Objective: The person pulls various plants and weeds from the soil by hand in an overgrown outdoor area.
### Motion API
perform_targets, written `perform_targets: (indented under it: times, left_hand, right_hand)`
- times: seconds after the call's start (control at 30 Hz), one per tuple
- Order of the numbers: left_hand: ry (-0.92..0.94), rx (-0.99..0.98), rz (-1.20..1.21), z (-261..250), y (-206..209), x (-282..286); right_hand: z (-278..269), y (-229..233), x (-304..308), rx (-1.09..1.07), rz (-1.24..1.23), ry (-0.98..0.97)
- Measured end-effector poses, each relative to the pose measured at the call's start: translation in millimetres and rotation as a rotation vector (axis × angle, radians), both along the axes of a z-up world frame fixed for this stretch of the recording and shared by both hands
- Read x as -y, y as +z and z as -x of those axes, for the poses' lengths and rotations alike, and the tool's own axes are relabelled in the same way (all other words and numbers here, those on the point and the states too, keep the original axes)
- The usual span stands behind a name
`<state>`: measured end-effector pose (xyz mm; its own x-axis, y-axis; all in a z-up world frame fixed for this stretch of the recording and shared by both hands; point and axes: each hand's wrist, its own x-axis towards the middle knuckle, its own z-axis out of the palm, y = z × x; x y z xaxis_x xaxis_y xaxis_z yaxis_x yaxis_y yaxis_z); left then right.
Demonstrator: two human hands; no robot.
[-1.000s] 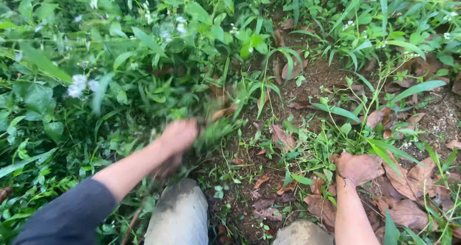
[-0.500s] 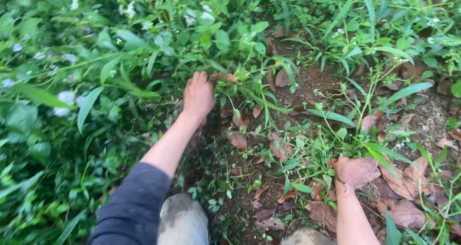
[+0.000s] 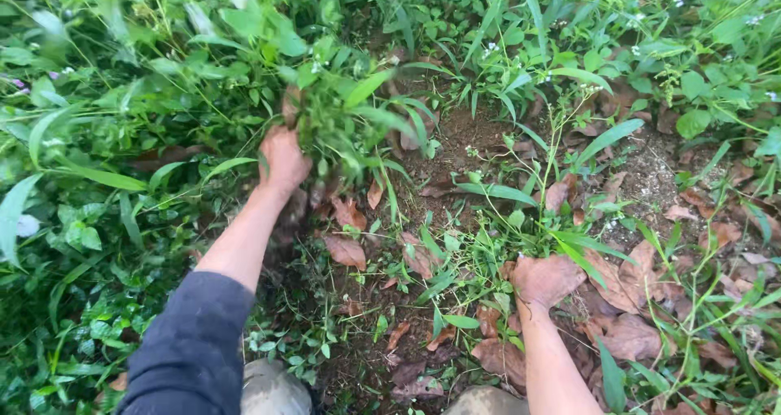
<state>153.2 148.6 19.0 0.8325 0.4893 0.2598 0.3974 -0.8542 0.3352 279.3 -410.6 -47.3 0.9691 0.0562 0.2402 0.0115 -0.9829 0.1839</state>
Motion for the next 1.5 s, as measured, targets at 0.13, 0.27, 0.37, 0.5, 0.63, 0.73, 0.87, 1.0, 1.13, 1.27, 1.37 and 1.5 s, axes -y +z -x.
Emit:
perform_targets:
  times: [0.13,0.27,0.37,0.5,0.63,0.73,0.87,1.0,1.13,1.27,1.37,1.5]
  left_hand:
    - [-0.012,-0.139,0.016,44,77,23]
    - [-0.398,-0.371,0.088,93,112,116]
    - [-0.515,-0.74,0.134,131,111,179]
    - [-0.716,-0.564,0.02,117,99,158]
    - [-0.436,0.067,0.135,59,101,130]
    - [-0.268,0.227,0.028,6,76,113]
    - [-0.184,0.005,0.254,-9,49,112]
    - [-0.059,-0.175,0.411,3,57,135]
    - [0.019,-0.042,0.685,41,69,200]
    - [0.192,0.184,1.046,45,72,271]
    - [0.127,0.471,1.32,4,89,364]
    - [0.092,0.535,1.432,-32,111,467]
  right_hand:
    - [2,4,-3,-0.184,0.042,-0.055]
    - [8,15,-5,-0.044,-0.132,0.036]
    - [6,38,-20,0.009,-0.036,0.027]
    - [14,48,-20,-0.09,-0.23,0.021]
    - [13,44,-17,0.022,-0.139,0.075]
    - [14,48,-18,0.032,-0.177,0.096]
    - [15,53,-22,0.046,-0.221,0.105]
    - [17,63,-26,-0.041,-0.214,0.048]
    - [22,69,-28,-0.025,-0.176,0.065]
    - [41,81,-22,-0.111,-0.913,0.091]
    - [66,120,-8,-0.342,-1.176,0.277]
    - [73,180,46,-0.817,-1.381,-0.383]
